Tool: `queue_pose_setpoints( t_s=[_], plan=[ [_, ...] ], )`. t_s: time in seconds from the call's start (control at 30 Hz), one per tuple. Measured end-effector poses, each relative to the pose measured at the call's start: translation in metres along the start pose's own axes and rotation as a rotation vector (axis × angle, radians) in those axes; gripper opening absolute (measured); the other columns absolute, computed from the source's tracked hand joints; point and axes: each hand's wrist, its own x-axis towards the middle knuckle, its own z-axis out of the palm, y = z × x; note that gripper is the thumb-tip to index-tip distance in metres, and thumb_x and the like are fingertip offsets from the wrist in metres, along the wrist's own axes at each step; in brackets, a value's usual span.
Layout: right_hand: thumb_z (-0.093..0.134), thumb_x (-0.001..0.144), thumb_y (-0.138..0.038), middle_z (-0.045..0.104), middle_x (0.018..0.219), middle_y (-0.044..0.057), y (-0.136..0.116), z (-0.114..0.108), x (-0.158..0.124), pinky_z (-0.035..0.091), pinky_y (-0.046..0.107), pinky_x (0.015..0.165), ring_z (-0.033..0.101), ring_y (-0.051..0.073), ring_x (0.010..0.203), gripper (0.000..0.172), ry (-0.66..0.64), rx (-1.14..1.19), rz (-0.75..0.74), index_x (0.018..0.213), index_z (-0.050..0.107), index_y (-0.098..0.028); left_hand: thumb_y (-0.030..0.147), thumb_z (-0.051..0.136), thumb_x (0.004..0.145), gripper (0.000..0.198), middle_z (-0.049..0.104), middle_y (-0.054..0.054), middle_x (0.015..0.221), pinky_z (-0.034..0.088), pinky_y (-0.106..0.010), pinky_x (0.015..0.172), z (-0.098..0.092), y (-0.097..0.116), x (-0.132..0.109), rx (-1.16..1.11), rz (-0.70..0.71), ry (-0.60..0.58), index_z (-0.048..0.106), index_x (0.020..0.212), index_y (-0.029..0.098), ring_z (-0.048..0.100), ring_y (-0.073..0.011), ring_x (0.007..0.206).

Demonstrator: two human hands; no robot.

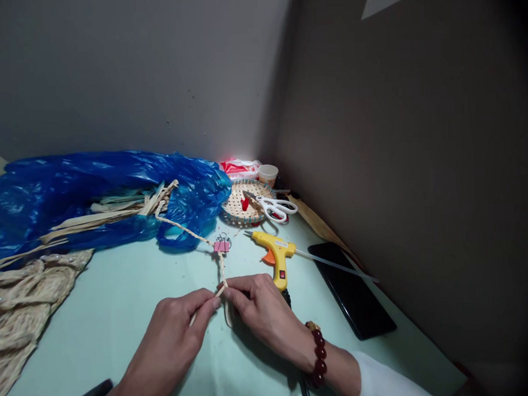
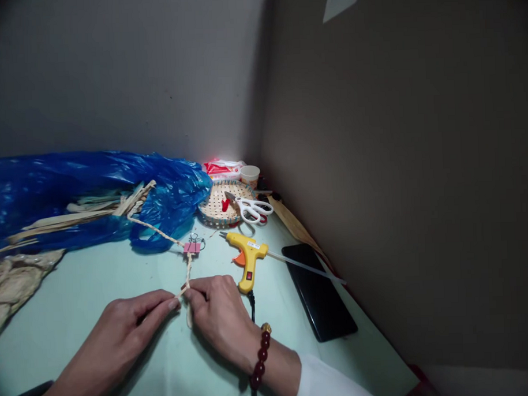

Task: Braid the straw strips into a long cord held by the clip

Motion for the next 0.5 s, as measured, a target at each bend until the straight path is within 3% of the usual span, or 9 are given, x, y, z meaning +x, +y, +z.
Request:
queue_pose_setpoints(
  t_s=[0.1,0.17,0.23,0.3,0.37,0.5],
  plan=[
    [0.045,0.088,-0.014,0.039,0.052,-0.006,0.001,0.002,-0.001,0.023,0.022,0.052,0.033,0.007,0.052,0.032,0.012,0.017,-0.010,0.057,0.040,-0.016,0.040,0.046,0.088,0.033,0.060,-0.001,0.056,0.034,-0.028,0.057,0.008,-0.002,-0.008,0.292,0.149,-0.032,0.056,0.061,0.022,0.053,-0.0183,0.053],
    [0.045,0.087,-0.015,0.038,0.051,-0.006,0.003,0.004,-0.001,0.023,0.022,0.051,0.033,0.008,0.052,0.032,0.018,0.041,-0.006,0.055,0.042,-0.016,0.035,0.043,0.089,0.031,0.061,-0.002,0.057,0.034,-0.029,0.056,0.017,-0.008,-0.012,0.370,0.211,-0.051,0.054,0.064,0.023,0.056,-0.0190,0.052],
    [0.044,0.087,-0.015,0.048,0.054,-0.004,0.004,0.004,-0.001,0.028,0.020,0.053,0.040,0.008,0.055,0.029,-0.019,0.113,0.020,0.059,0.053,-0.015,0.029,0.045,0.090,0.024,0.065,-0.004,0.060,0.035,-0.030,0.056,0.026,-0.018,-0.015,0.404,0.264,-0.066,0.056,0.069,0.023,0.060,-0.0206,0.054],
    [0.043,0.086,-0.015,0.063,0.070,0.000,0.004,0.004,-0.001,0.035,0.019,0.059,0.052,0.010,0.064,0.028,-0.071,0.215,0.059,0.069,0.065,-0.014,0.024,0.045,0.090,0.021,0.068,-0.006,0.064,0.035,-0.031,0.056,0.033,-0.028,-0.016,0.432,0.302,-0.071,0.059,0.074,0.023,0.063,-0.0223,0.055],
    [0.044,0.086,-0.017,0.069,0.085,0.004,0.003,0.003,0.000,0.039,0.020,0.064,0.057,0.012,0.071,0.029,-0.101,0.295,0.096,0.077,0.071,-0.013,0.022,0.043,0.090,0.023,0.069,-0.008,0.063,0.033,-0.032,0.055,0.036,-0.034,-0.017,0.476,0.336,-0.071,0.061,0.076,0.022,0.064,-0.0233,0.054],
    [0.049,0.087,-0.023,0.066,0.069,0.004,0.000,0.001,0.002,0.040,0.021,0.065,0.060,0.015,0.074,0.031,-0.097,0.380,0.141,0.068,0.071,-0.011,0.022,0.046,0.088,0.024,0.068,-0.008,0.060,0.032,-0.032,0.054,0.035,-0.029,-0.020,0.470,0.357,-0.078,0.064,0.072,0.023,0.063,-0.0234,0.053]
  ],
)
